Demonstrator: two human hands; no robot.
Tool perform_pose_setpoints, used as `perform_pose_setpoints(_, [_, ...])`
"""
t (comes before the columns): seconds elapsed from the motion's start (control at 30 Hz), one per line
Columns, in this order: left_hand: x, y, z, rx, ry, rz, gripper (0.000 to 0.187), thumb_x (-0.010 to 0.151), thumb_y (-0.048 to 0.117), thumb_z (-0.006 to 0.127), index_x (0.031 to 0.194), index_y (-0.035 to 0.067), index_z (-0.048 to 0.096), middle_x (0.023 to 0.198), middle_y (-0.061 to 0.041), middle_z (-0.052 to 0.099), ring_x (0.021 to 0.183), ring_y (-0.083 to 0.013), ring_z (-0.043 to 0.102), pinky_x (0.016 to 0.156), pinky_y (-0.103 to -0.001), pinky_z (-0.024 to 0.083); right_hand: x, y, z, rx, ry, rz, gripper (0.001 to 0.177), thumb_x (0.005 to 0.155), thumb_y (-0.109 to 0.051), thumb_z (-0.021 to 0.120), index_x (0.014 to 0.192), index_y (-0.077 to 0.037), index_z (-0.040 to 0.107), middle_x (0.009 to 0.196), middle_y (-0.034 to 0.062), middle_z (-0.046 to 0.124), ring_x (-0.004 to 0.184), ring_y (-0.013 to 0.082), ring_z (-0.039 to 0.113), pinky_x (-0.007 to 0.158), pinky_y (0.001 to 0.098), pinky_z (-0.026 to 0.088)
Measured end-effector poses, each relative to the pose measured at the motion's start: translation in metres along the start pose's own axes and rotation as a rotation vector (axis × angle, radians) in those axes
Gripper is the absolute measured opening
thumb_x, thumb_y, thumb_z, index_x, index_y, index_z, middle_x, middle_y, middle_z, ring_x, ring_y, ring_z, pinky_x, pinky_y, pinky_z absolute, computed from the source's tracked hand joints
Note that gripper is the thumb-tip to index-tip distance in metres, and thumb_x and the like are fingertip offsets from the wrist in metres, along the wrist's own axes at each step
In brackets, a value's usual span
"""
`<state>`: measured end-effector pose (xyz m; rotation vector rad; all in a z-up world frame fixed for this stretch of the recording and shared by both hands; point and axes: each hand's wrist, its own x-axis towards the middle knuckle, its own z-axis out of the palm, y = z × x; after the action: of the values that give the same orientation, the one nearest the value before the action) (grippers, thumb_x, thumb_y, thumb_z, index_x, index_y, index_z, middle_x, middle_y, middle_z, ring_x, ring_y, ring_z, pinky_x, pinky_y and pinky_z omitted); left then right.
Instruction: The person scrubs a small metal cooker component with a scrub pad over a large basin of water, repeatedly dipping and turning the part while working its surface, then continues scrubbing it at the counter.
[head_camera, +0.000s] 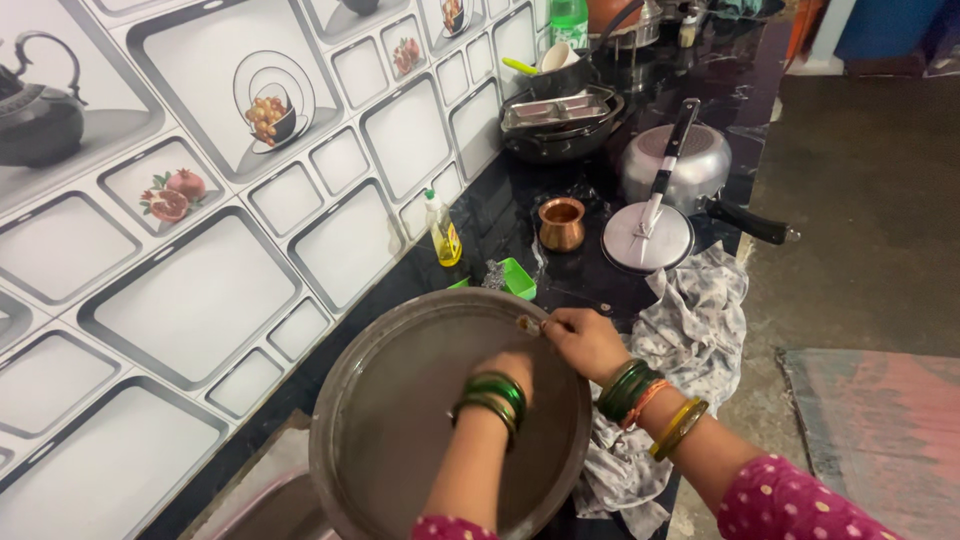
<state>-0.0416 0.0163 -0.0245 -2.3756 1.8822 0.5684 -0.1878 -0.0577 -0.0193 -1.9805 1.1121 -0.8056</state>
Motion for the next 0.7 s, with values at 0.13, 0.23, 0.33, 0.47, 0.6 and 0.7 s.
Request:
perform_pose_setpoints(0.13, [-0.009, -0.007, -0.057, -0.024, 0.099, -0.007, 0.024, 0.089, 0.007, 0.065, 0.109, 0.007, 0.078, 0.114, -0.022, 0.071, 0.108, -0.0362, 0.069, 0.097, -0.045, 0.056, 0.006, 0.0, -0.003, 0.06, -0.019, 0.051, 0.025, 0.09, -0.028, 0.066, 0.099, -0.008, 0.078, 0.079, 0.0114, 0.076, 0.073, 0.0211, 0.073, 0.071, 0.0354, 0.055])
perform_pose_setpoints(0.23, [-0.005, -0.022, -0.071, -0.184, 0.161, 0.07, 0.024, 0.081, 0.005, 0.072, 0.101, 0.011, 0.083, 0.106, -0.015, 0.076, 0.1, -0.0297, 0.072, 0.095, -0.039, 0.056, 0.007, -0.002, -0.005, 0.116, -0.022, 0.033, 0.021, 0.089, -0.023, 0.07, 0.099, -0.007, 0.078, 0.076, 0.0083, 0.076, 0.069, 0.016, 0.069, 0.068, 0.0331, 0.054])
perform_pose_setpoints(0.33, [0.007, -0.041, -0.064, -0.513, 0.259, 0.164, 0.026, 0.076, -0.001, 0.078, 0.101, 0.005, 0.079, 0.099, -0.012, 0.08, 0.092, -0.0214, 0.076, 0.086, -0.033, 0.058, 0.007, -0.004, -0.004, 0.113, -0.005, -0.022, 0.018, 0.085, -0.018, 0.074, 0.099, -0.007, 0.078, 0.076, 0.0046, 0.076, 0.068, 0.0118, 0.068, 0.067, 0.0302, 0.054])
perform_pose_setpoints(0.47, [0.021, -0.058, -0.034, -1.116, 0.281, 0.247, 0.028, 0.078, -0.009, 0.075, 0.104, 0.0, 0.076, 0.095, -0.008, 0.078, 0.084, -0.0173, 0.074, 0.077, -0.029, 0.06, 0.005, 0.0, -0.001, 0.198, -0.027, -0.035, 0.018, 0.086, -0.014, 0.073, 0.102, -0.005, 0.078, 0.079, 0.0016, 0.076, 0.072, 0.0097, 0.067, 0.07, 0.0275, 0.054])
perform_pose_setpoints(0.6, [0.019, -0.064, -0.009, -1.598, 0.241, 0.251, 0.026, 0.085, -0.009, 0.074, 0.111, -0.004, 0.075, 0.099, -0.011, 0.076, 0.087, -0.0175, 0.071, 0.081, -0.029, 0.06, 0.001, -0.002, 0.0, 0.623, -0.114, 0.089, 0.021, 0.093, -0.008, 0.067, 0.112, -0.002, 0.074, 0.089, -0.0021, 0.076, 0.078, 0.0052, 0.064, 0.072, 0.0232, 0.054])
perform_pose_setpoints(0.7, [0.016, -0.061, 0.003, -1.84, 0.23, 0.274, 0.028, 0.088, -0.006, 0.069, 0.115, -0.004, 0.072, 0.103, -0.01, 0.075, 0.091, -0.0179, 0.073, 0.085, -0.031, 0.061, -0.005, -0.007, -0.003, 0.66, -0.111, 0.059, 0.031, 0.096, -0.005, 0.066, 0.125, -0.005, 0.075, 0.082, 0.0018, 0.066, 0.069, 0.0074, 0.056, 0.064, 0.024, 0.048])
